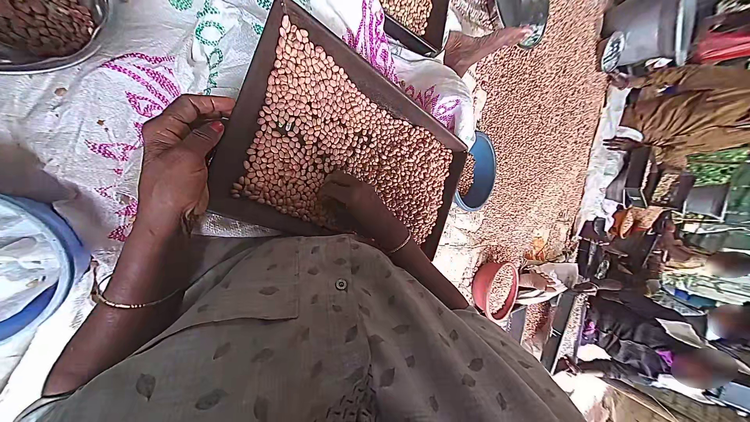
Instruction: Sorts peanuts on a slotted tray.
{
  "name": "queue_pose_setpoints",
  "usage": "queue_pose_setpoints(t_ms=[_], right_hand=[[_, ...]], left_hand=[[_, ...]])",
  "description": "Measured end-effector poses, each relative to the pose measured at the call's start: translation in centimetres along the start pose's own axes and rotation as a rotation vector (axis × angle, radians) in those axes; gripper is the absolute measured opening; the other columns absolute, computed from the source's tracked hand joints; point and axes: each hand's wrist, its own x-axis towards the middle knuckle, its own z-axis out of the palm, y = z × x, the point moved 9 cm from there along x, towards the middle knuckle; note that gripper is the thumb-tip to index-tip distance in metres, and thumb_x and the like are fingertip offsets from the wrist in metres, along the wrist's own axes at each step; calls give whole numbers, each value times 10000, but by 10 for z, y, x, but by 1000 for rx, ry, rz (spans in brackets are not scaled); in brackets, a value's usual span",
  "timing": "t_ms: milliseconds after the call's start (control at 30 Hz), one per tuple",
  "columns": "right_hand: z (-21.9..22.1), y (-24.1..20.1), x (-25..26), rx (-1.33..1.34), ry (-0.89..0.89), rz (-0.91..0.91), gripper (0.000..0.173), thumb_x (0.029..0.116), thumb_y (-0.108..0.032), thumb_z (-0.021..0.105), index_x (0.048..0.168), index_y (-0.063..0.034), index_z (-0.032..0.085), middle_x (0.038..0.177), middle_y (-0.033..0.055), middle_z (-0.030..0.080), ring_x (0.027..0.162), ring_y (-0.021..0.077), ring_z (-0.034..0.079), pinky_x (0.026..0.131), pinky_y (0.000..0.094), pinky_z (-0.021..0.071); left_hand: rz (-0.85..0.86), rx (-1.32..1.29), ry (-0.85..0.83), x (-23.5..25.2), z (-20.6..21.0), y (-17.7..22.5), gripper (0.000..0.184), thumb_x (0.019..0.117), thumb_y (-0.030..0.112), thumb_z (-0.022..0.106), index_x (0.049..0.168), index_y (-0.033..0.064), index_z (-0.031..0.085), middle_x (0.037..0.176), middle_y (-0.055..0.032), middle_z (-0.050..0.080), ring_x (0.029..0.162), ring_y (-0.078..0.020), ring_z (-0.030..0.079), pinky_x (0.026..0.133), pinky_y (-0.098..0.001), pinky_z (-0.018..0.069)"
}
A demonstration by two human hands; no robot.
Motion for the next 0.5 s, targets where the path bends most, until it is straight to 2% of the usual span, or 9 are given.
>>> queue_pose_setpoints(t_ms=[133, 200, 233, 267, 333, 400, 433, 467, 500], right_hand=[[-7, 0, 8, 174, 27, -8, 81, 945, -31, 675, 980, 8, 737, 957, 136, 705, 833, 223, 702, 752, 367, 603], [-18, -4, 25, 276, 132, 6, 157, 956, -27, 651, 1084, 30, 721, 986, 147, 722, 828, 210, 703, 742, 359, 605], [-21, -8, 35, 255, 198, -2, 205, 955, -27, 642, 1137, 28, 719, 1049, 154, 731, 913, 227, 717, 800, 376, 611], [-22, -12, 47, 204, 236, -17, 261, 953, -33, 642, 1198, 25, 712, 1163, 172, 723, 1060, 270, 710, 901, 414, 597], [-8, -19, 68, 44, 206, -59, 369, 939, -71, 665, 1303, -9, 681, 1366, 177, 647, 1304, 341, 592, 1081, 511, 478], [15, -30, 74, 10, 96, -154, 430, 902, -105, 681, 1327, -40, 678, 1468, 183, 570, 1410, 372, 490, 1192, 605, 307], [22, -37, 71, 97, 45, -220, 427, 879, -74, 671, 1305, -40, 697, 1467, 177, 573, 1417, 350, 486, 1216, 595, 270], [23, -43, 66, 242, 25, -292, 364, 859, -20, 655, 1212, -13, 743, 1399, 183, 627, 1363, 324, 546, 1191, 530, 349], [18, -45, 61, 434, 18, -331, 268, 865, 37, 642, 1100, 35, 771, 1304, 207, 676, 1263, 305, 618, 1115, 459, 448]], left_hand=[[1, -13, 6, 0, 1, 0, 289, 1027, 27, 431, 1207, 117, 639, 1135, 79, 681, 1020, -17, 655, 892, -213, 556], [0, -21, 9, -1, 0, -1, 290, 1030, 25, 427, 1205, 112, 641, 1123, 72, 686, 999, -19, 663, 872, -211, 566], [1, -18, 6, -1, 0, -1, 289, 1033, 28, 428, 1212, 109, 640, 1126, 69, 688, 1000, -20, 665, 873, -212, 567], [0, -15, 7, -1, 0, -1, 289, 1032, 29, 429, 1215, 108, 637, 1125, 67, 689, 995, -19, 666, 870, -211, 568], [-12, -17, 12, -3, 0, -1, 288, 1044, 33, 427, 1221, 114, 638, 1121, 61, 690, 973, -27, 670, 855, -213, 568], [-22, -18, 24, -6, -1, -2, 277, 1060, 41, 434, 1216, 120, 649, 1113, 58, 698, 947, -26, 676, 835, -207, 566], [-14, -15, 21, -4, -1, 0, 287, 1041, 32, 430, 1208, 116, 648, 1122, 65, 695, 970, -21, 669, 853, -207, 563], [-15, -16, 16, -3, -1, 1, 290, 1040, 30, 430, 1214, 111, 647, 1132, 67, 691, 985, -19, 666, 863, -211, 562], [-14, -20, 11, -3, 0, 0, 291, 1042, 28, 431, 1223, 108, 645, 1138, 67, 689, 991, -18, 665, 866, -214, 565]])
